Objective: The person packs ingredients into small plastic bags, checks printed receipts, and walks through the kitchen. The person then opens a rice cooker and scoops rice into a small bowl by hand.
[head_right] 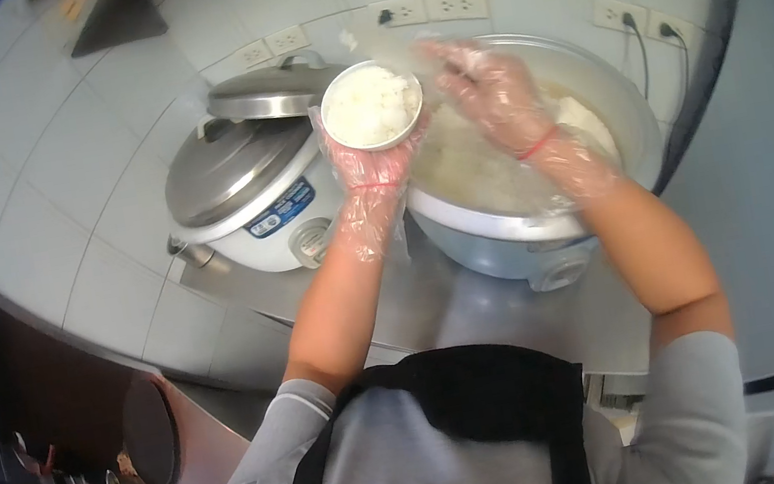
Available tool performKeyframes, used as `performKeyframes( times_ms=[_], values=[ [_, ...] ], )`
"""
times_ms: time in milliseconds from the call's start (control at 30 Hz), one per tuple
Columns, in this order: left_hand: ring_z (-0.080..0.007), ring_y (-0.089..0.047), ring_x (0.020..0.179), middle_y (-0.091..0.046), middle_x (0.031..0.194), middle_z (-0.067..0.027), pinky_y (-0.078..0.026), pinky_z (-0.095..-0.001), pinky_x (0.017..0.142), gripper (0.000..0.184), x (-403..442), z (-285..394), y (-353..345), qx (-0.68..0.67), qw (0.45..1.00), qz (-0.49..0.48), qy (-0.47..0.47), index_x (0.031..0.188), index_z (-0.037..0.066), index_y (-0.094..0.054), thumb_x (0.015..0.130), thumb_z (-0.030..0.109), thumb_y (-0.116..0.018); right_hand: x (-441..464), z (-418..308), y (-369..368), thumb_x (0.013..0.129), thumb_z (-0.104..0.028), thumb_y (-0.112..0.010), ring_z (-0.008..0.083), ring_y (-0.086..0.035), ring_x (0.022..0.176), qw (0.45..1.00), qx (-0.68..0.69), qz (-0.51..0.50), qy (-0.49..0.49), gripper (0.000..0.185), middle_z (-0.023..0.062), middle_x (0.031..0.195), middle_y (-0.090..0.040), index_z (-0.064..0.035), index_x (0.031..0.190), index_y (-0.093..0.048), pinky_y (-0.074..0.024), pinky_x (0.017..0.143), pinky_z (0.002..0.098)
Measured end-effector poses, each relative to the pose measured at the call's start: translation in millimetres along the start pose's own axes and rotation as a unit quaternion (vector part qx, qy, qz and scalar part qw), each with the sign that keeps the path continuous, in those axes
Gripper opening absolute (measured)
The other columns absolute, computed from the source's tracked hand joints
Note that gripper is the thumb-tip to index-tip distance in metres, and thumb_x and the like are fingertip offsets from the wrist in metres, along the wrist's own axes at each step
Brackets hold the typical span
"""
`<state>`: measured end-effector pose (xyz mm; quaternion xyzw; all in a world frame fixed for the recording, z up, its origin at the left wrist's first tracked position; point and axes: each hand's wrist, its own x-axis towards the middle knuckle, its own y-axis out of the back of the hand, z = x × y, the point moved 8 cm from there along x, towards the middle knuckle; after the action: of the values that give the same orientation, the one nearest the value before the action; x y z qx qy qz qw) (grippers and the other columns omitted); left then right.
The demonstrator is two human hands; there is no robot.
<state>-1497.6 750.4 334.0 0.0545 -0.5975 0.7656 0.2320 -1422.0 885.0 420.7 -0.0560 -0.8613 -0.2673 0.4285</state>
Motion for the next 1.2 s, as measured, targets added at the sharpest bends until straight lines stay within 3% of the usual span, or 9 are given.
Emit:
performKeyframes(
  times_ms=[33,133,433,567,700,800,867,1067,1200],
  values=[
    [-0.0346,-0.049,0.113,-0.050,0.128,-0.0102,-0.042,-0.0581,0.088,0.072,-4.9,9.0,-0.3,-0.011,1.000,-0.004,0.000,0.129,0.018,-0.046,0.083,0.072,-0.032,4.8,-1.1,-0.8,0.084,-0.007,-0.058,0.0247,-0.059,0.083,0.997,0.027,-0.020,-0.067,0.035,0.0115,0.097,-0.064,-0.0100,0.119,-0.060,-0.0492,0.076,0.0322],
    [-0.0349,-0.049,0.113,-0.049,0.128,-0.0110,-0.043,-0.0576,0.087,0.072,-21.3,41.0,-0.9,-0.026,1.000,0.003,0.001,0.129,0.017,-0.046,0.083,0.071,-0.033,8.6,-51.8,-36.2,0.083,-0.006,-0.061,0.0248,-0.061,0.089,0.980,-0.088,-0.126,0.123,0.034,0.0115,0.102,-0.065,-0.0104,0.117,-0.061,-0.0497,0.078,0.0320],
    [-0.0374,-0.051,0.111,-0.053,0.124,-0.0128,-0.047,-0.0556,0.077,0.051,-129.0,198.5,10.5,-0.092,0.987,0.020,-0.128,0.123,0.015,-0.050,0.089,0.050,-0.039,52.7,-155.3,-180.4,0.081,-0.007,-0.064,0.0257,-0.062,0.091,0.925,0.084,-0.226,0.293,0.032,0.0111,0.105,-0.064,-0.0076,0.114,-0.062,-0.0500,0.078,0.0316],
    [-0.0455,-0.040,0.122,-0.043,0.136,-0.0148,-0.040,-0.0611,0.091,0.058,-203.8,278.6,57.4,-0.049,0.977,0.071,-0.197,0.133,0.014,-0.042,0.089,0.052,-0.041,107.0,-197.1,-245.6,0.085,-0.008,-0.057,0.0251,-0.062,0.090,0.928,0.231,-0.282,0.078,0.035,0.0100,0.102,-0.065,-0.0062,0.120,-0.058,-0.0487,0.080,0.0327],
    [-0.0381,-0.040,0.126,-0.041,0.138,-0.0147,-0.032,-0.0618,0.100,0.067,-320.0,344.5,128.7,-0.013,0.928,0.210,-0.308,0.136,0.014,-0.039,0.086,0.059,-0.044,146.8,-255.4,-351.3,0.087,-0.007,-0.054,0.0279,-0.064,0.087,0.881,0.029,-0.238,0.409,0.037,0.0140,0.104,-0.064,-0.0078,0.124,-0.055,-0.0510,0.076,0.0373],
    [-0.0326,-0.047,0.120,-0.050,0.131,-0.0092,-0.036,-0.0575,0.096,0.061,-413.1,361.2,174.5,-0.053,0.870,0.347,-0.346,0.128,0.018,-0.048,0.086,0.061,-0.043,151.4,-266.3,-459.9,0.089,-0.010,-0.047,0.0254,-0.059,0.070,0.857,-0.062,-0.362,0.360,0.036,0.0136,0.083,-0.063,-0.0113,0.124,-0.056,-0.0493,0.072,0.0360],
    [-0.0327,-0.050,0.114,-0.054,0.123,-0.0091,-0.039,-0.0561,0.094,0.060,-458.7,346.1,214.2,-0.080,0.830,0.389,-0.392,0.123,0.017,-0.051,0.085,0.063,-0.041,133.1,-266.1,-520.5,0.087,-0.010,-0.048,0.0314,-0.063,0.079,0.796,-0.188,-0.305,0.487,0.028,0.0154,0.086,-0.065,-0.0118,0.112,-0.060,-0.0501,0.075,0.0394],
    [-0.0388,-0.053,0.107,-0.057,0.117,-0.0113,-0.044,-0.0544,0.087,0.063,-507.1,320.9,253.8,-0.133,0.759,0.418,-0.481,0.121,0.016,-0.053,0.083,0.065,-0.042,102.6,-244.3,-672.2,0.079,-0.009,-0.054,0.0291,-0.065,0.085,0.647,-0.361,-0.373,0.559,0.016,0.0116,0.086,-0.066,-0.0124,0.090,-0.066,-0.0498,0.076,0.0403],
    [-0.0398,-0.053,0.105,-0.056,0.117,-0.0121,-0.045,-0.0529,0.084,0.066,-532.0,341.2,260.6,-0.160,0.712,0.440,-0.523,0.122,0.015,-0.052,0.082,0.067,-0.041,110.8,-225.7,-760.5,0.080,-0.011,-0.055,0.0266,-0.062,0.098,0.580,-0.452,-0.403,0.545,0.020,0.0094,0.097,-0.068,-0.0134,0.094,-0.070,-0.0482,0.082,0.0414]
  ],
)
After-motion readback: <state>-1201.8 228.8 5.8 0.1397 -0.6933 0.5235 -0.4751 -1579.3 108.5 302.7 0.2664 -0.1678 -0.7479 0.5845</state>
